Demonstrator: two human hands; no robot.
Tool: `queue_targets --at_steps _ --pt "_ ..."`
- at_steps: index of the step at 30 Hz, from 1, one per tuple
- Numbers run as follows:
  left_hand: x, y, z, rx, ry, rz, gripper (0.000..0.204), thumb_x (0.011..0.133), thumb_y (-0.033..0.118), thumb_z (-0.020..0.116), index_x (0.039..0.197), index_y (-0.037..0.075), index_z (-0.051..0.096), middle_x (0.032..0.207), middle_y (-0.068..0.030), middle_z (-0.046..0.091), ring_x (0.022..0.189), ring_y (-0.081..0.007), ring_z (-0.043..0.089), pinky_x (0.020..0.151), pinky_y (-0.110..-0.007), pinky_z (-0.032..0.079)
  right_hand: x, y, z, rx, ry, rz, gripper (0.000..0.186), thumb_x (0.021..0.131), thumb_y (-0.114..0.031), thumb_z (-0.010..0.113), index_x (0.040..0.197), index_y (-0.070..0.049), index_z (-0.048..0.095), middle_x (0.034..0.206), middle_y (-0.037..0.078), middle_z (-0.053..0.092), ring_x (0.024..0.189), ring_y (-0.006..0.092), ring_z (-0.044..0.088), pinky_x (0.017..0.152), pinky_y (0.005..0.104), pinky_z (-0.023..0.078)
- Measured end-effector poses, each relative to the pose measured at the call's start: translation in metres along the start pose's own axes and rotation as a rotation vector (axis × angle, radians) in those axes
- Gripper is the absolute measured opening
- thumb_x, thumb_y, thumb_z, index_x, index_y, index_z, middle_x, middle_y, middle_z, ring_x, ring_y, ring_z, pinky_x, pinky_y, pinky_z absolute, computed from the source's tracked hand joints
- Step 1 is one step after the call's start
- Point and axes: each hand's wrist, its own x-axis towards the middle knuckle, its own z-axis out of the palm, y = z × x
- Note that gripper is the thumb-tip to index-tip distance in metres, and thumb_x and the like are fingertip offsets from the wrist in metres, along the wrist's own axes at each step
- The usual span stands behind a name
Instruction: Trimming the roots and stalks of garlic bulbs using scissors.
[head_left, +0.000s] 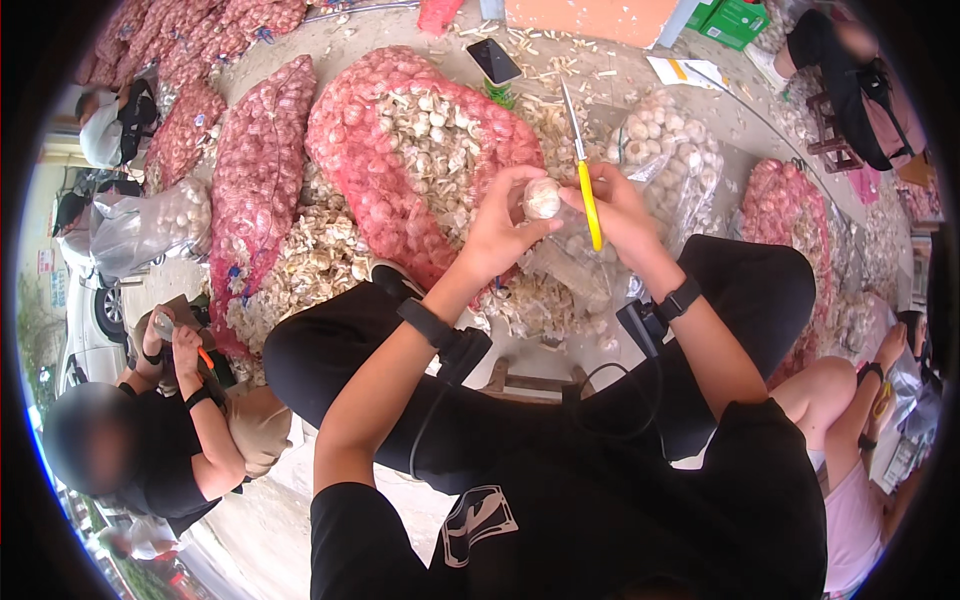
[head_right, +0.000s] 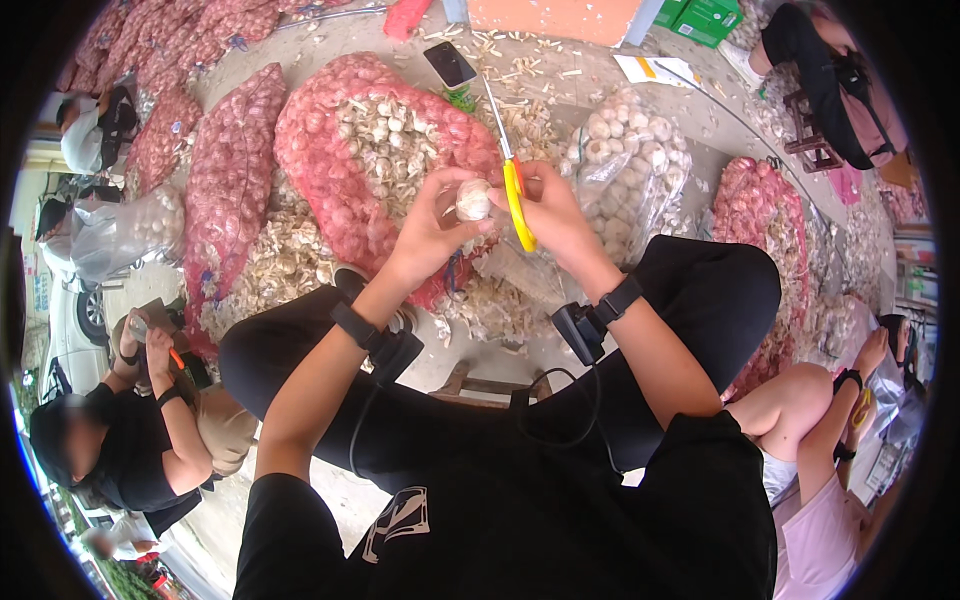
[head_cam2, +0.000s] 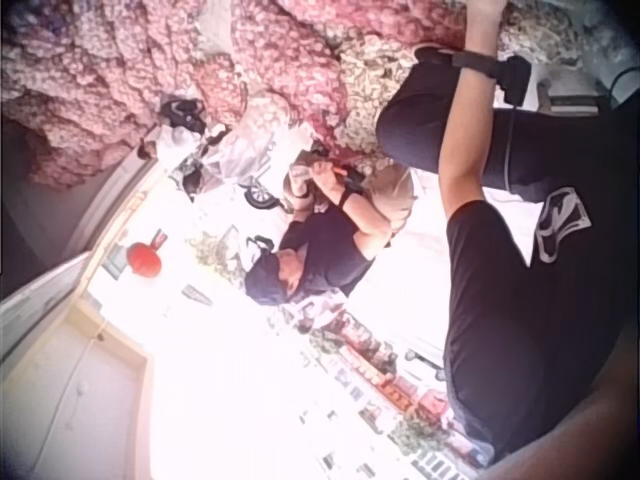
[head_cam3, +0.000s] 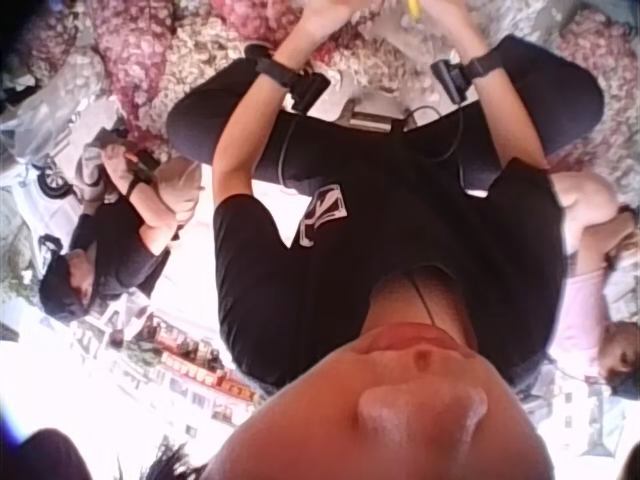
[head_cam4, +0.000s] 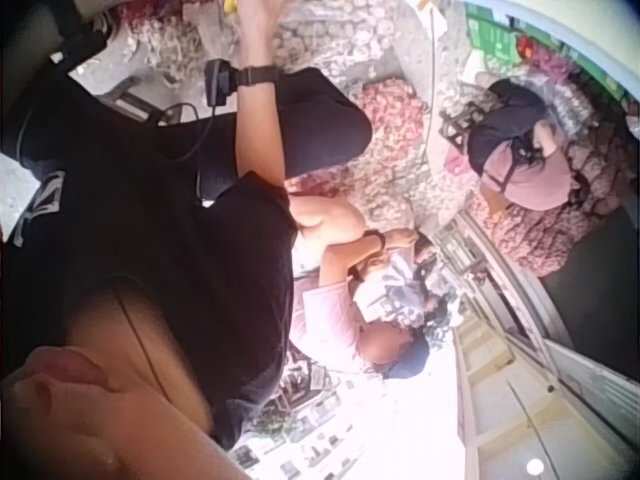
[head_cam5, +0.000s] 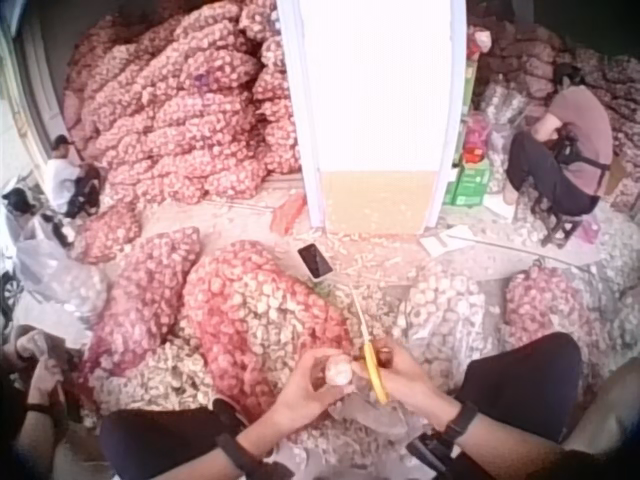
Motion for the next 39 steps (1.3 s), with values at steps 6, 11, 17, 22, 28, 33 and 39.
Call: queue_targets --at_steps 6,11,17,22,28,33,39 --pt "0.001 0.008 0.001 0.643 -0.041 0.266 0.062 0.071 -0.006 0.078 0.125 0.008 0.051 0.13 -0.0159 0.048 0.129 -0.0358 0.047 0.107 -0.041 0.041 -0.008 -0.003 0.0 0.235 -0.05 0.107 0.044 0.089 -0.01 0.074 0.123 0.003 0.05 0.102 0.012 0.067 0.084 0.0171 0.068 0.07 0.0306 0.058" --pt "-0.001 0.015 0.001 0.726 -0.096 0.333 0.061 0.071 -0.006 0.077 0.125 0.008 0.053 0.129 -0.0164 0.048 0.129 -0.0391 0.045 0.11 -0.043 0.039 -0.008 -0.001 0.0 0.211 -0.072 0.043 0.04 0.086 -0.001 0.069 0.121 0.004 0.049 0.103 0.014 0.065 0.085 0.0198 0.069 0.069 0.035 0.062" --pt "0.001 0.024 0.003 0.773 -0.094 0.332 0.062 0.071 -0.001 0.081 0.128 0.007 0.057 0.131 -0.0167 0.054 0.126 -0.0381 0.051 0.104 -0.041 0.046 -0.006 0.004 -0.005 0.031 -0.022 -0.029 0.042 0.082 0.001 0.072 0.119 0.0 0.052 0.098 0.01 0.068 0.086 0.0153 0.067 0.07 0.0298 0.056" --pt "-0.003 0.007 0.005 0.606 -0.001 0.255 0.058 0.081 0.008 0.081 0.132 0.004 0.054 0.128 -0.0178 0.058 0.122 -0.0345 0.057 0.097 -0.04 0.052 -0.011 0.002 0.004 -0.173 0.048 -0.162 0.041 0.08 -0.001 0.075 0.115 -0.001 0.053 0.098 0.009 0.07 0.085 0.0145 0.067 0.075 0.0299 0.054" --pt "-0.003 0.001 0.002 -0.072 0.065 -0.3 0.061 0.091 0.016 0.075 0.139 -0.002 0.043 0.127 -0.0172 0.054 0.111 -0.0249 0.062 0.089 -0.037 0.057 -0.017 0.002 0.007 -0.384 0.076 -0.391 0.041 0.08 -0.001 0.076 0.115 -0.001 0.054 0.096 0.012 0.072 0.088 0.0173 0.071 0.077 0.0316 0.055" --pt "-0.004 0.005 0.004 -0.014 0.117 -0.207 0.06 0.089 0.008 0.072 0.139 0.002 0.039 0.126 -0.0162 0.053 0.11 -0.0218 0.061 0.09 -0.033 0.053 -0.02 -0.005 0.012 -0.545 0.045 -0.499 0.038 0.081 0.001 0.074 0.114 -0.001 0.054 0.098 0.012 0.072 0.088 0.0177 0.071 0.075 0.0322 0.055" --pt "-0.006 0.016 0.012 -0.018 0.124 -0.171 0.06 0.089 0.006 0.072 0.14 0.004 0.04 0.132 -0.012 0.051 0.116 -0.0182 0.059 0.096 -0.031 0.05 -0.002 0.014 -0.004 0.092 0.083 -0.028 0.035 0.085 0.003 0.068 0.114 -0.004 0.051 0.097 0.007 0.066 0.083 0.0155 0.067 0.072 0.0281 0.052"
